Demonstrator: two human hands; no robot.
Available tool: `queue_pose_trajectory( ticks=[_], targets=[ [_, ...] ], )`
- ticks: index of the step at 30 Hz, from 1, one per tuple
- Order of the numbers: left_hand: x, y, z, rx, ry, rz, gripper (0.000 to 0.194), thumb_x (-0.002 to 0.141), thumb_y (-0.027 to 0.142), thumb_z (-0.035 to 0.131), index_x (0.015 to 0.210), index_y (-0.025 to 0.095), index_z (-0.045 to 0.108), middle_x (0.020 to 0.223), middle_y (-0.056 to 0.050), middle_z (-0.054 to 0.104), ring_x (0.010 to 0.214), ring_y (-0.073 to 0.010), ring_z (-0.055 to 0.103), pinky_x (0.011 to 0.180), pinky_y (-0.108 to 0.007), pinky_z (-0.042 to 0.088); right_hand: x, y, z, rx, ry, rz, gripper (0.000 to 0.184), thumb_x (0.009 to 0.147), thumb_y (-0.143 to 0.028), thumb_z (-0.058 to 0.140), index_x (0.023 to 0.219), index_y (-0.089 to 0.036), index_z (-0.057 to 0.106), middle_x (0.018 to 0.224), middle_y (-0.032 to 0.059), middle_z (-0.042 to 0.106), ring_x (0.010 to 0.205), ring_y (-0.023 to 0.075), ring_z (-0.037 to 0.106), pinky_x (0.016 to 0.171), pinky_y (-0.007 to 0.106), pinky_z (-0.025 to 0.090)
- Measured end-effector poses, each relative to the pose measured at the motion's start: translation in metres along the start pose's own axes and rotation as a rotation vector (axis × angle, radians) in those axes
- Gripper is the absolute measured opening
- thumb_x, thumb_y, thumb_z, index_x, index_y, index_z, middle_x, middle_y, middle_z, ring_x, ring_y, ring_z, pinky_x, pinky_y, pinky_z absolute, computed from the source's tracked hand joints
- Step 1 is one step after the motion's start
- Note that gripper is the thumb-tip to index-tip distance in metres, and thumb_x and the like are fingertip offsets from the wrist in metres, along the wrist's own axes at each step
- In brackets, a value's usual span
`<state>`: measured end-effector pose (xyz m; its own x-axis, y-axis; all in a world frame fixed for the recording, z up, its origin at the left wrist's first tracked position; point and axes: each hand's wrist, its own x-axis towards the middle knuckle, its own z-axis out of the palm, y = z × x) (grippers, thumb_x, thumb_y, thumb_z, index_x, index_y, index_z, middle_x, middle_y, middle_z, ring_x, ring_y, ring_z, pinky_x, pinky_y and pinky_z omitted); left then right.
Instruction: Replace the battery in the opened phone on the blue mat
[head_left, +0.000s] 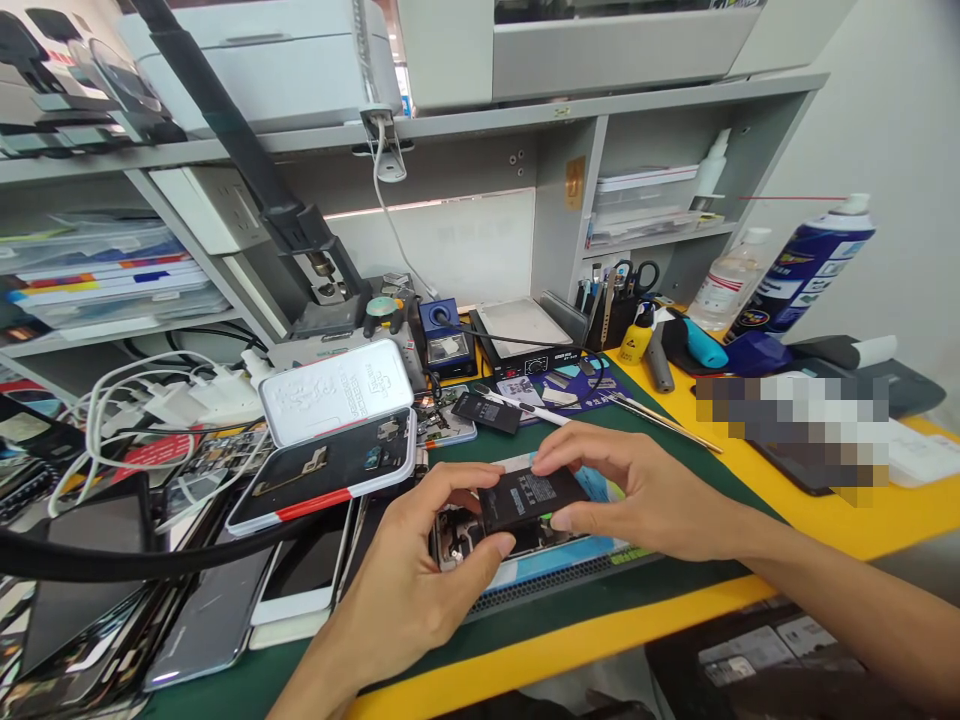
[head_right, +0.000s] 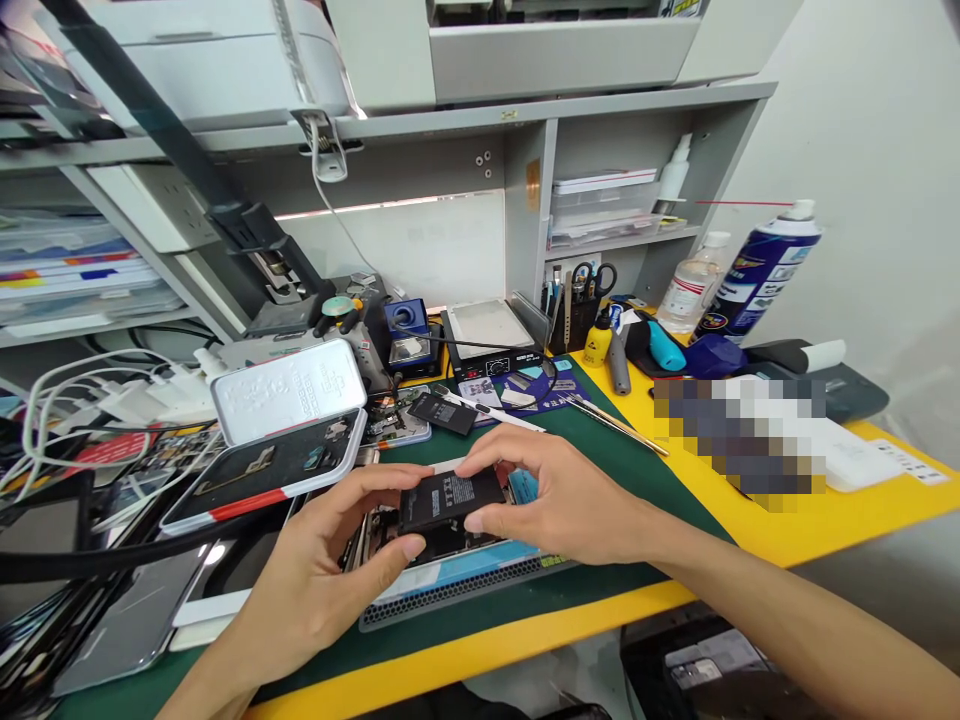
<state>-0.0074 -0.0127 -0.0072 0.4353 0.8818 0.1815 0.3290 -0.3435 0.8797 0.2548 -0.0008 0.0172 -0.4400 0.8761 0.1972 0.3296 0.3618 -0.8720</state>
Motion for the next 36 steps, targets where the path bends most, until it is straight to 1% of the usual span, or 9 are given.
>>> queue_pose_trajectory(
  ticks=[3,7,12,14,18,25,29,33,36],
  targets=[
    [0.002,0.0,0.0,0.078,-0.006,0.004,0.03,0.097,0.032,0.064,0.126,0.035,0.056,0.126,-0.001,0.065,0.106,-0.02,0.064,0.089,-0.036,0.054,0.001,-0.001,-0.002,-0.052,-0.033,0.004,0.029,0.084,-0.031,0.08,0.111,-0.026,0.072,0.112,0.0043,0.067,0.095,0.0181,0.064,0.079,0.027,0.052],
    [0.005,0.0,0.001,0.136,-0.02,0.031,0.031,0.096,0.028,0.064,0.125,0.034,0.056,0.123,-0.001,0.063,0.101,-0.0188,0.064,0.085,-0.034,0.053,0.001,-0.006,-0.008,-0.155,-0.111,-0.008,0.036,0.086,-0.024,0.076,0.121,-0.026,0.071,0.114,0.0056,0.065,0.095,0.0182,0.064,0.073,0.024,0.052],
    [0.007,0.0,0.001,0.218,-0.044,0.111,0.032,0.095,0.024,0.062,0.125,0.032,0.056,0.125,-0.004,0.059,0.111,-0.0209,0.059,0.093,-0.037,0.051,0.001,-0.007,-0.011,-0.216,-0.15,-0.028,0.039,0.086,-0.019,0.073,0.125,-0.023,0.069,0.116,0.0071,0.065,0.085,0.0149,0.064,0.065,0.023,0.051],
    [0.008,0.0,0.0,0.251,-0.065,0.138,0.032,0.094,0.022,0.062,0.124,0.03,0.056,0.125,-0.005,0.059,0.115,-0.0227,0.058,0.096,-0.04,0.05,0.001,-0.006,-0.011,-0.25,-0.149,-0.035,0.034,0.085,-0.019,0.074,0.119,-0.021,0.072,0.117,0.0085,0.066,0.09,0.0168,0.065,0.07,0.024,0.053],
    [0.008,0.002,-0.004,0.312,-0.093,0.195,0.035,0.09,0.019,0.065,0.123,0.027,0.057,0.128,-0.009,0.061,0.123,-0.0283,0.052,0.102,-0.047,0.047,0.002,-0.004,-0.011,-0.299,-0.167,-0.046,0.023,0.084,-0.022,0.077,0.107,-0.02,0.075,0.118,0.01,0.069,0.109,0.0228,0.065,0.093,0.034,0.053],
    [0.006,0.0,-0.009,0.489,-0.08,0.338,0.028,0.085,0.009,0.058,0.109,0.023,0.064,0.12,-0.011,0.067,0.116,-0.0318,0.054,0.103,-0.056,0.044,0.003,0.004,-0.01,-0.305,-0.171,-0.073,0.019,0.086,-0.025,0.076,0.104,-0.02,0.075,0.119,0.0099,0.07,0.114,0.0232,0.064,0.101,0.039,0.05],
    [0.007,-0.003,-0.009,0.524,-0.074,0.364,0.029,0.085,0.007,0.056,0.108,0.022,0.065,0.117,-0.01,0.069,0.113,-0.0309,0.055,0.097,-0.052,0.047,0.004,0.007,-0.01,-0.326,-0.175,-0.08,0.019,0.086,-0.026,0.075,0.104,-0.021,0.075,0.122,0.0101,0.069,0.114,0.0242,0.063,0.102,0.041,0.049],
    [0.008,-0.005,-0.011,0.519,-0.04,0.357,0.03,0.088,0.004,0.051,0.106,0.023,0.065,0.113,-0.008,0.071,0.111,-0.0291,0.056,0.094,-0.049,0.048,0.003,0.009,-0.01,-0.328,-0.197,-0.066,0.022,0.089,-0.033,0.074,0.107,-0.021,0.075,0.124,0.01,0.068,0.117,0.0254,0.062,0.102,0.042,0.049],
    [0.008,-0.006,-0.013,0.493,-0.013,0.352,0.033,0.091,0.001,0.046,0.108,0.024,0.064,0.109,-0.006,0.071,0.109,-0.0262,0.056,0.092,-0.045,0.049,0.001,0.011,-0.009,-0.338,-0.2,-0.088,0.023,0.09,-0.035,0.073,0.108,-0.021,0.075,0.124,0.0098,0.068,0.118,0.0255,0.061,0.103,0.041,0.049]
  ],
)
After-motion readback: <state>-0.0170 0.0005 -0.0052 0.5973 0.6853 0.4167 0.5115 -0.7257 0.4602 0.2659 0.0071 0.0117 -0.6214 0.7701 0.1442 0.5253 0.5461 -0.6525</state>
